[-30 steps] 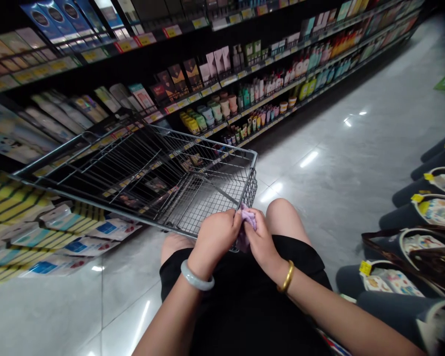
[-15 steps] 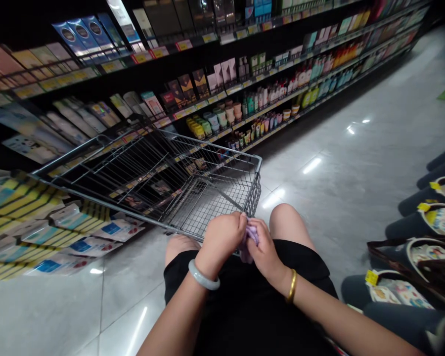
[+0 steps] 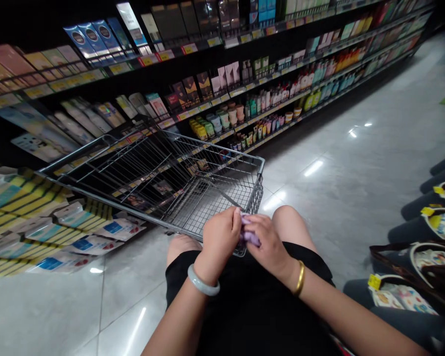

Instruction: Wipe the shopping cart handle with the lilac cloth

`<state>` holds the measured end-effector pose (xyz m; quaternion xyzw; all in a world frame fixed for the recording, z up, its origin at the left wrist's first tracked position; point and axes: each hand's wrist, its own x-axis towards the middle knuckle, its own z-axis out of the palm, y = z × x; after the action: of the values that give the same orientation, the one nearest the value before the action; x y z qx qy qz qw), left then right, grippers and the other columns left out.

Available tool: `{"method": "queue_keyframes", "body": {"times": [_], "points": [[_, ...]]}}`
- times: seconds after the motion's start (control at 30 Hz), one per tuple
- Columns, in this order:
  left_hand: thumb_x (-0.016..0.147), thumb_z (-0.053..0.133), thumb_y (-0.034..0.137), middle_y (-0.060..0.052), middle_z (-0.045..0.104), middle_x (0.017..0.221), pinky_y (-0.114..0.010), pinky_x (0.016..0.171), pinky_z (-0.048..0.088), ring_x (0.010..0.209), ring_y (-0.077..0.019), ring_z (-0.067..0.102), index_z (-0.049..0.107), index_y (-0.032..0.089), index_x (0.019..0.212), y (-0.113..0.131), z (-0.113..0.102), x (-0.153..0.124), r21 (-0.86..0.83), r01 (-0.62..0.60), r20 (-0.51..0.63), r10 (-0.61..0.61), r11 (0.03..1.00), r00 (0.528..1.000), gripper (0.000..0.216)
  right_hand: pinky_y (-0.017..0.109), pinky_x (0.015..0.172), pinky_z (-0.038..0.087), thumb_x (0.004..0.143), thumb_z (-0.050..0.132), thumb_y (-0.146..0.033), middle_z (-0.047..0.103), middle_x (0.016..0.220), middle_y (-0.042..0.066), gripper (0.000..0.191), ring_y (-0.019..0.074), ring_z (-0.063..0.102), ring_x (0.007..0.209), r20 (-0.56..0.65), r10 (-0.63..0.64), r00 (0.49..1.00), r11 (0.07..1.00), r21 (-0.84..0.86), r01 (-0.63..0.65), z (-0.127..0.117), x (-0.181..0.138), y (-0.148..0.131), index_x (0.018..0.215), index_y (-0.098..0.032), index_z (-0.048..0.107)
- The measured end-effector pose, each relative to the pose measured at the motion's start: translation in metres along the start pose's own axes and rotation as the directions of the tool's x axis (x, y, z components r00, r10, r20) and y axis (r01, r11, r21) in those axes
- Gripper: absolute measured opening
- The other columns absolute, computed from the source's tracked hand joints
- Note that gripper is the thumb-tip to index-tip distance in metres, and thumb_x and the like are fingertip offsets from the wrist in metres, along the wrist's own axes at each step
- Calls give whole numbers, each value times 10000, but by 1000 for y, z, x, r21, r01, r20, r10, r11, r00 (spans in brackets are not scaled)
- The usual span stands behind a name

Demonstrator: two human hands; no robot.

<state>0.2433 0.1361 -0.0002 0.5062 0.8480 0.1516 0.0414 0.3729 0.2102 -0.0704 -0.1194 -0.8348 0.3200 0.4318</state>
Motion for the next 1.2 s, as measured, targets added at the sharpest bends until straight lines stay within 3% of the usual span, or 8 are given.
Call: {"method": "queue_keyframes", "body": {"times": [0.13, 0.27, 0.37, 0.47, 0.73, 0.87, 1.03, 1.2], "points": [[993, 324, 388, -46, 711, 820, -287, 677, 402, 756, -199, 639, 672, 235, 899, -13, -6, -11, 112, -11, 28, 8, 994, 1000, 392, 512, 1039, 436, 831, 586, -123, 617, 1255, 53, 340, 250, 529, 1211, 26, 42, 999, 999, -20, -42, -11, 22, -8, 1127, -287, 622], [959, 389, 286, -46, 725, 902, -356, 970, 387, 865, -203, 642, 687, 228, 918, -40, -12, -22, 104, -107, 38, 103, 989, 994, 306, 475, 1035, 442, 839, 638, -199, 623, 1288, -1, 294, 244, 513, 1228, 211, -138, 968, 990, -7, 143, -6, 29, -23, 1098, -335, 672], [992, 325, 312, -29, 701, 799, -427, 1104, 263, 834, -192, 623, 671, 216, 818, -58, -16, -28, 135, -127, -2, 129, 983, 992, 399, 498, 1017, 429, 797, 678, -251, 628, 1268, 11, 252, 270, 524, 1190, 198, -39, 979, 993, -98, 59, 1, 33, -23, 1038, -323, 703], [986, 372, 393, -13, 674, 774, -406, 1048, 306, 825, -184, 589, 648, 220, 775, -69, -19, -33, 92, -237, 78, 231, 967, 970, 389, 491, 1008, 429, 775, 662, -226, 631, 1216, 50, 254, 273, 538, 1141, 156, 65, 986, 989, -140, -43, 6, 37, -28, 1019, -284, 706], [975, 421, 385, -16, 670, 871, -356, 922, 334, 878, -180, 549, 659, 230, 909, -80, -30, -41, -65, -339, 146, 345, 938, 927, 292, 453, 980, 466, 787, 644, -218, 640, 1157, 47, 273, 246, 557, 1075, 283, -59, 957, 994, -67, 81, 8, 32, -33, 1054, -264, 676], [964, 461, 379, -19, 677, 847, -348, 827, 331, 849, -187, 550, 674, 241, 904, -83, -24, -40, -44, -314, 162, 317, 948, 935, 261, 458, 985, 470, 781, 637, -192, 625, 1160, 68, 285, 257, 548, 1096, 222, 1, 975, 994, -110, 24, 8, 33, -30, 1057, -250, 673], [927, 500, 252, -22, 646, 761, -336, 753, 317, 799, -184, 524, 642, 215, 762, -78, -17, -37, 30, -280, 144, 273, 960, 951, 221, 483, 986, 466, 822, 626, -244, 632, 1161, 61, 275, 256, 556, 1079, 294, -143, 945, 983, -69, 170, 12, 27, -38, 1093, -270, 665], [945, 506, 367, -31, 677, 826, -352, 798, 320, 864, -200, 550, 667, 239, 846, -57, -10, -27, 26, -243, 120, 238, 970, 964, 228, 481, 959, 491, 796, 641, -224, 626, 1157, 69, 306, 272, 556, 1090, 197, -72, 978, 985, -141, 101, 2, 31, -8, 1096, -275, 673]]}}
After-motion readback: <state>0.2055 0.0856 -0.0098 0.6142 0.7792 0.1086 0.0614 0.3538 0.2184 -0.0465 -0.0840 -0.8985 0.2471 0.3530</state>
